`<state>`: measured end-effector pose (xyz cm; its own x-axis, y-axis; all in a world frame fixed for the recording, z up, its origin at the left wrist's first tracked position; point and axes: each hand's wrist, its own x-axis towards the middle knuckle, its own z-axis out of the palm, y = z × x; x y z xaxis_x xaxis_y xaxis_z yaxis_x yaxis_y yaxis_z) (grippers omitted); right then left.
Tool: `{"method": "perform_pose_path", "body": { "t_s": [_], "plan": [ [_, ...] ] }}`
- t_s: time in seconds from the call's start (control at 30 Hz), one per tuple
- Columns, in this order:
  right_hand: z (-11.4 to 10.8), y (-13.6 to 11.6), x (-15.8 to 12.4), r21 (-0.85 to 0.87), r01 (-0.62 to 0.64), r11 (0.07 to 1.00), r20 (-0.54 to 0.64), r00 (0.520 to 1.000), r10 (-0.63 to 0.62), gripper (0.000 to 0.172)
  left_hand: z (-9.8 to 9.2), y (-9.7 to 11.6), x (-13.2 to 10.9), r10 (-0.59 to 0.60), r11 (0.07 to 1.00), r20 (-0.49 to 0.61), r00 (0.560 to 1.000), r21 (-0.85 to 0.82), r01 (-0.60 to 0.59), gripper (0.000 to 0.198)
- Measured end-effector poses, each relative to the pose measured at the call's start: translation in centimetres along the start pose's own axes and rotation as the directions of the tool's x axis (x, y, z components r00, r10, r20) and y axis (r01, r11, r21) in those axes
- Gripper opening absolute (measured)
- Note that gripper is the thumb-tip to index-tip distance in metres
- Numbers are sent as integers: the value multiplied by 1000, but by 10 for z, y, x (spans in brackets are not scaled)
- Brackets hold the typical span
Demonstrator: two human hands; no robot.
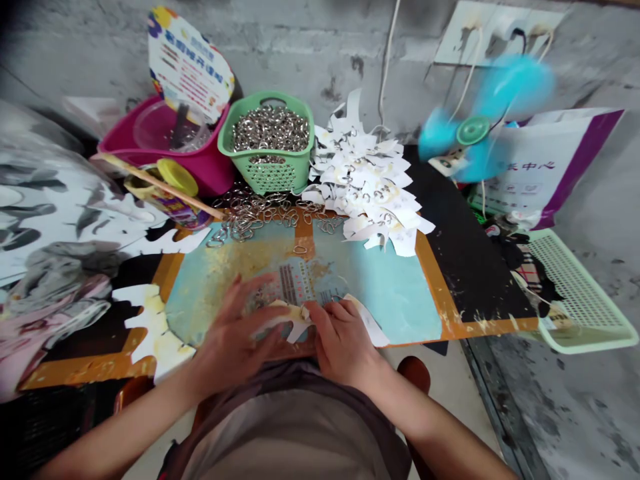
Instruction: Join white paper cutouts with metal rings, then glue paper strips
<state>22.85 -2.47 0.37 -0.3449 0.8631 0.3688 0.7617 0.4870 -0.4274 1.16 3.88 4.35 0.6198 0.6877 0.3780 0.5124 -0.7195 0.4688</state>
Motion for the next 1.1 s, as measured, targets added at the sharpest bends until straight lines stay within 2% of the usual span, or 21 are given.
{"method": "perform_pose_path", "body": {
  "t_s": [0.03,0.13,0.2,0.27,0.33,0.43,0.53,0.63,0.73,0.8,0.87,0.9,1.03,1.1],
  "plan": [
    [0,0,0,3,-3,1000,-6,1000,3,52,-3,-4,7,15,999,-12,1000,33,-15,21],
    [0,-1,0,13,2,1000,-30,1000,-1,53,-3,-19,33,194,977,158,968,58,-206,21],
    [-1,-2,0,18,-5,1000,-50,999,6,53,3,-28,49,326,938,292,899,17,-346,19],
    [0,-3,-1,24,-28,999,-63,998,30,50,9,-34,61,398,908,385,833,-33,-419,14],
    [1,-3,-3,42,-52,998,-68,996,54,47,13,-35,66,429,892,418,801,-52,-450,14],
    [2,-3,-4,79,-60,995,-73,995,65,44,15,-32,63,478,858,382,791,-11,-513,18],
    [1,-3,-5,85,-58,995,-45,997,62,39,18,-32,50,551,798,313,774,76,-599,17],
    [-1,-2,-5,73,-25,997,-9,1000,26,39,18,-34,37,582,772,260,770,118,-624,16],
    [-3,-2,-4,53,26,998,9,1000,-27,40,10,-34,32,543,821,232,807,59,-568,17],
    [-3,-2,-4,25,39,999,20,999,-39,41,3,-32,36,466,876,254,848,1,-482,29],
    [-3,-2,-4,-4,41,999,36,998,-41,41,-2,-29,43,398,910,305,865,-13,-414,43],
    [-3,-3,-4,-15,40,999,44,998,-40,41,-3,-29,47,395,910,325,859,-10,-415,43],
    [-2,-3,-4,-54,34,998,73,997,-30,39,4,-32,60,478,861,377,793,-25,-508,18],
    [-2,-4,-3,-70,39,997,76,997,-34,39,8,-35,64,510,843,383,770,-45,-536,13]
  ]
}}
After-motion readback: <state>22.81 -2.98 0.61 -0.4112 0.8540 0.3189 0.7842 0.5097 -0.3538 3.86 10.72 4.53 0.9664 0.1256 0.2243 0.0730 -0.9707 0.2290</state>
